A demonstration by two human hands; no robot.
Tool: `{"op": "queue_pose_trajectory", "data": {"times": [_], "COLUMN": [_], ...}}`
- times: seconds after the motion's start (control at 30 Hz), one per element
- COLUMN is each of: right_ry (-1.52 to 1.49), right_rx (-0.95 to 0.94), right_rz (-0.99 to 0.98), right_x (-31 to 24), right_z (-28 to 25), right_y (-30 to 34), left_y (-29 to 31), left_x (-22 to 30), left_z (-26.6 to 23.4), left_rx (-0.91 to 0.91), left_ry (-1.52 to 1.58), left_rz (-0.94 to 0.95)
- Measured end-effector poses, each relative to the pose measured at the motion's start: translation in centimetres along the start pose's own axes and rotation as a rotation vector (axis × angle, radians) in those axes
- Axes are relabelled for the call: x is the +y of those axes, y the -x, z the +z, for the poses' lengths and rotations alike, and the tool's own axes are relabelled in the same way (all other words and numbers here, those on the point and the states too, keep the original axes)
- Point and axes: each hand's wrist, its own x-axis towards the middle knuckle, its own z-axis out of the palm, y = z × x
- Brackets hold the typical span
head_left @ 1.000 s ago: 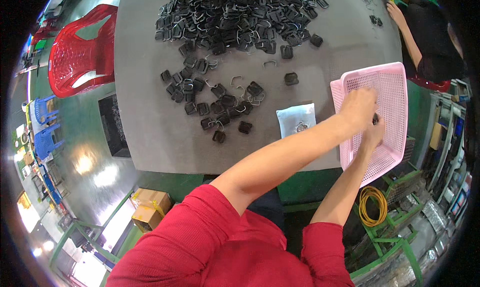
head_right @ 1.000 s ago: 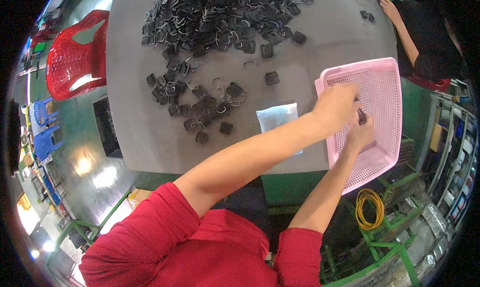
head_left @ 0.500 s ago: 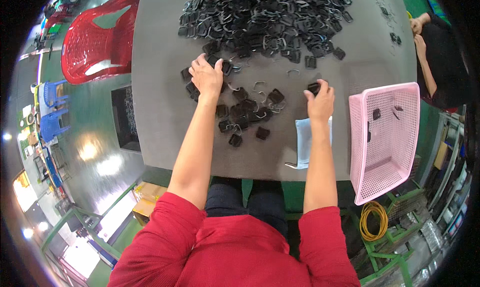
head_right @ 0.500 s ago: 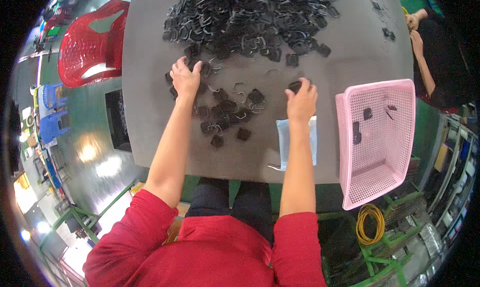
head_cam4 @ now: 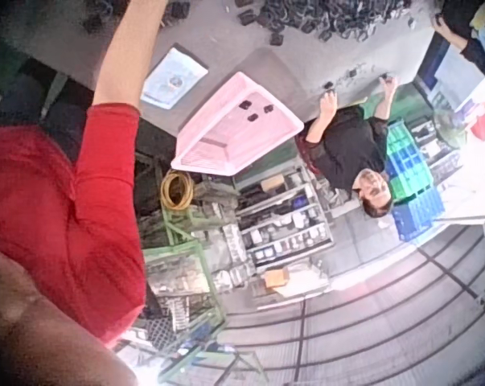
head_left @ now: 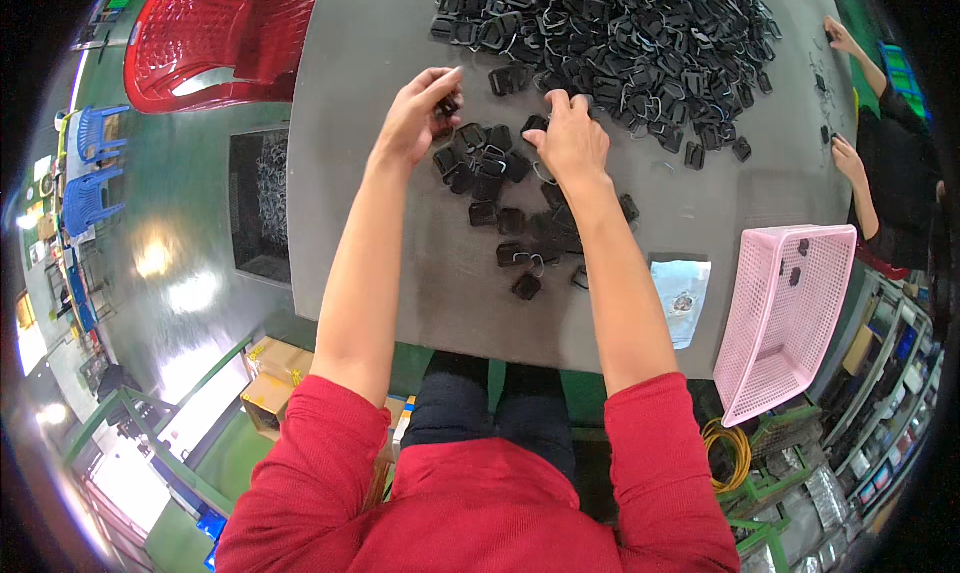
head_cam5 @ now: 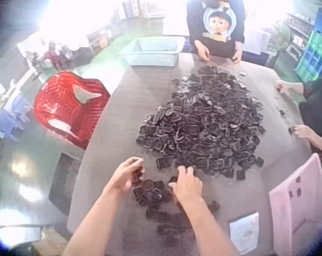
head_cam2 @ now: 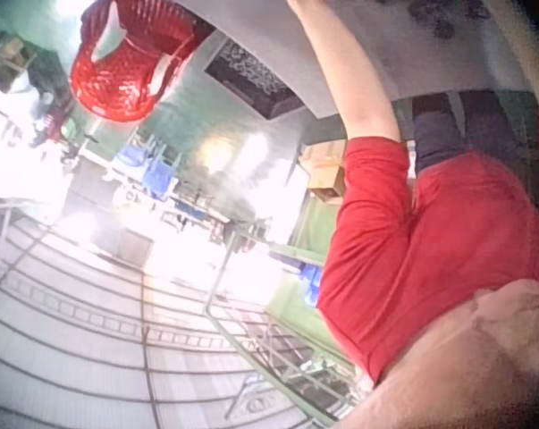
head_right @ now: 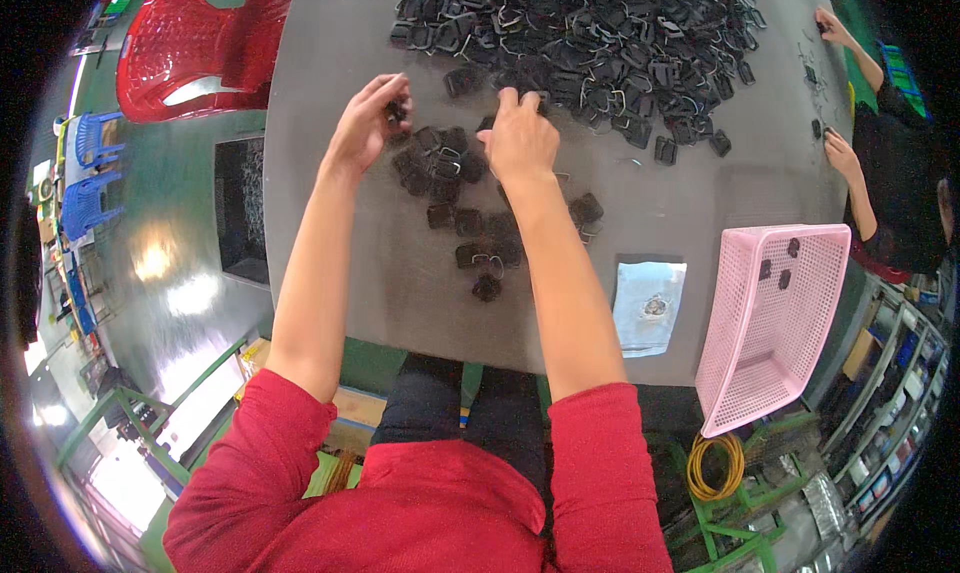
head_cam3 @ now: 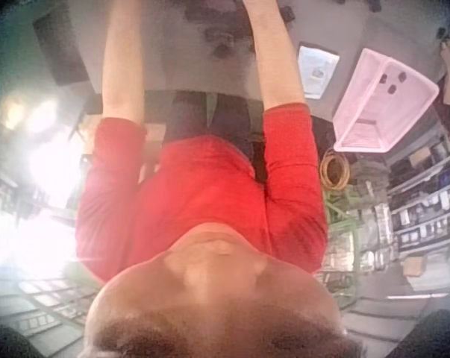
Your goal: The person sorts through piles of black plastic buckles and metal hooks on a table, inserting a hook into each buckle by hand and placing the assembled items into a basket.
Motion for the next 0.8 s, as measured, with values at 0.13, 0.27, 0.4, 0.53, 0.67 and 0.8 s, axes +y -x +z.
{"op": "queue_pose_trajectory", "data": {"times": [0.13, 0.27, 0.4, 0.53, 0.67, 0.8], "right_ry": [0.083, -0.251, -1.471, -1.423, -0.056, -0.016], "right_rx": [-0.064, -0.028, -0.380, -0.393, -0.169, -0.236], "right_rz": [0.006, -0.080, 0.351, 0.269, 0.004, -0.066], "right_x": [0.2, 4.0, 2.4, 1.3, -4.7, -5.5], "right_z": [0.3, -1.0, -4.2, -0.8, 3.3, 4.2], "right_y": [-1.1, 0.0, 3.2, 1.2, -0.6, -0.7], "left_y": [-4.9, -5.6, -0.1, 0.7, 0.6, 1.3], "left_x": [-2.7, -2.2, 2.9, 3.5, 1.1, -1.5], "left_z": [2.2, 2.7, -0.6, -3.2, -4.0, -3.5], "left_rx": [0.371, 0.213, -0.171, -0.083, 0.295, 0.239], "left_ry": [-1.390, -1.386, -0.373, -0.089, -1.279, -1.494], "left_rz": [0.250, 0.122, -0.078, -0.130, 0.045, 0.206]}}
